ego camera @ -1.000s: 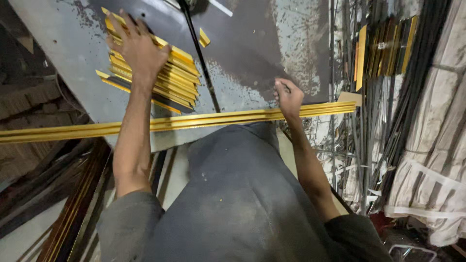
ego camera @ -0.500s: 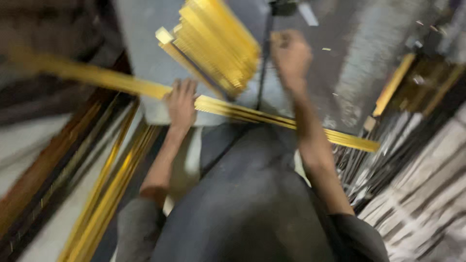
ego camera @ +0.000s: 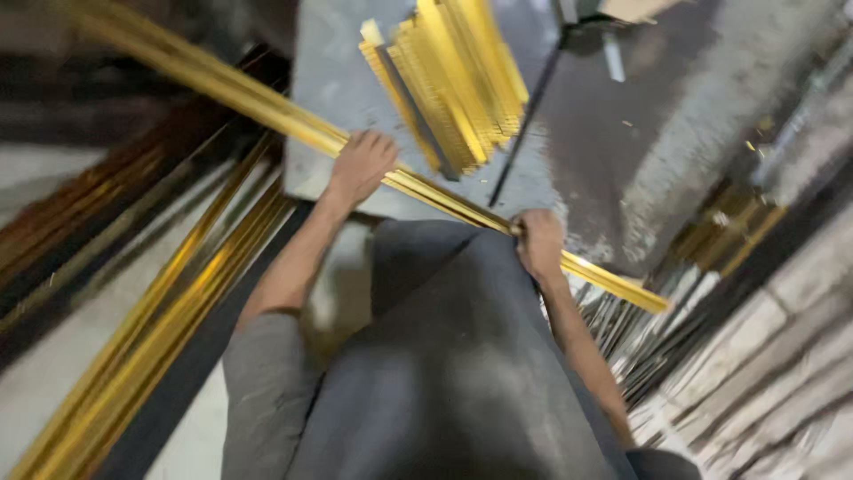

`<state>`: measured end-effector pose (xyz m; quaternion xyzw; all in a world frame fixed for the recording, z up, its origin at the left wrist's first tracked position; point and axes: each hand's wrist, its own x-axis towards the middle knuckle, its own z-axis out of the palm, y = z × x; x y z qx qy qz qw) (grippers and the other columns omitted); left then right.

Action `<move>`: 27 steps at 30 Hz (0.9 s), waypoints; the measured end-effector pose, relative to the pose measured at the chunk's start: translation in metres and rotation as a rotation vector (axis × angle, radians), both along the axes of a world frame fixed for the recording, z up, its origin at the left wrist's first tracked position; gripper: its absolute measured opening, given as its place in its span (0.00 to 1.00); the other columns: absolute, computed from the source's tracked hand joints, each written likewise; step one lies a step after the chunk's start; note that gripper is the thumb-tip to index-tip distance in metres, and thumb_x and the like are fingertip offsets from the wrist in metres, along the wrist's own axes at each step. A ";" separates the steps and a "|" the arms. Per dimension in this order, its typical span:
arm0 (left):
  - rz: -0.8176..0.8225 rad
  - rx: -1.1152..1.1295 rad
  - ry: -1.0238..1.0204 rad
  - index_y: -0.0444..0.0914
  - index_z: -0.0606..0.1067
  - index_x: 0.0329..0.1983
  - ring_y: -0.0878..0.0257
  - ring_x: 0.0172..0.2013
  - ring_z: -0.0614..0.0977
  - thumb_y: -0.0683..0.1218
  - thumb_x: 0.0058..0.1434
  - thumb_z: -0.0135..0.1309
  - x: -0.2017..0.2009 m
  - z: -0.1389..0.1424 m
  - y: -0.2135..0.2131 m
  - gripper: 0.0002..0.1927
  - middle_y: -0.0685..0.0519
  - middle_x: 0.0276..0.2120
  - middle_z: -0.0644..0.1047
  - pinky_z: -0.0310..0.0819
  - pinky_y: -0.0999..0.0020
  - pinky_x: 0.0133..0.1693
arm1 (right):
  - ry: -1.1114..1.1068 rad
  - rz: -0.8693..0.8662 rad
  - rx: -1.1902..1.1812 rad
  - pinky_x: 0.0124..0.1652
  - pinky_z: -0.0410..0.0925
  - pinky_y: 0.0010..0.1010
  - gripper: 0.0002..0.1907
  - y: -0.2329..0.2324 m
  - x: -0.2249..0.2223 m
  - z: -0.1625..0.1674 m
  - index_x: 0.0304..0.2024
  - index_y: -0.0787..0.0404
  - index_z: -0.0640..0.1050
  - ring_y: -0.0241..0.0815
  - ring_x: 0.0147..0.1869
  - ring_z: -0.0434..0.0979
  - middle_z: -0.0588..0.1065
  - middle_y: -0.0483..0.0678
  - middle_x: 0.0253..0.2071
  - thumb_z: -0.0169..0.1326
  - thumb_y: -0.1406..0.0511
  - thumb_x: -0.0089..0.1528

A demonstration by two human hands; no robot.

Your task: The person sorts and stacks gold picture frame molding strips on a work table, wraps a bundle of the strips with tape, then measures a strip with a tape measure and marks it with a pencil before adding it to the stack.

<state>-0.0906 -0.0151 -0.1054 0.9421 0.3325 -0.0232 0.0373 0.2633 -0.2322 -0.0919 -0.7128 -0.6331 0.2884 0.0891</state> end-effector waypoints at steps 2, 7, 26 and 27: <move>-0.031 -0.039 -0.096 0.45 0.74 0.42 0.58 0.46 0.76 0.52 0.64 0.54 0.018 0.001 0.002 0.09 0.56 0.38 0.76 0.67 0.56 0.53 | 0.022 -0.034 0.049 0.51 0.67 0.47 0.07 -0.003 0.021 0.007 0.45 0.57 0.77 0.58 0.50 0.76 0.76 0.53 0.41 0.58 0.67 0.64; -0.100 -0.295 -0.906 0.42 0.74 0.38 0.59 0.41 0.77 0.43 0.63 0.51 0.132 0.055 -0.012 0.02 0.54 0.35 0.76 0.66 0.58 0.44 | 0.051 -0.160 0.148 0.35 0.70 0.43 0.19 -0.015 0.074 0.068 0.56 0.59 0.77 0.55 0.34 0.78 0.75 0.52 0.35 0.62 0.62 0.63; 0.080 -0.135 -0.191 0.40 0.65 0.75 0.45 0.71 0.57 0.54 0.72 0.51 0.247 0.008 0.142 0.31 0.50 0.72 0.64 0.60 0.34 0.54 | -0.275 -0.369 -0.012 0.37 0.73 0.42 0.23 -0.115 0.176 0.032 0.66 0.42 0.77 0.52 0.37 0.79 0.77 0.48 0.41 0.58 0.63 0.67; 0.066 -0.137 -0.173 0.40 0.64 0.76 0.43 0.72 0.56 0.54 0.73 0.51 0.253 0.005 0.152 0.31 0.49 0.73 0.62 0.58 0.34 0.54 | -0.223 -0.377 0.029 0.37 0.73 0.42 0.24 -0.112 0.181 0.032 0.66 0.41 0.76 0.52 0.38 0.79 0.77 0.47 0.42 0.57 0.63 0.67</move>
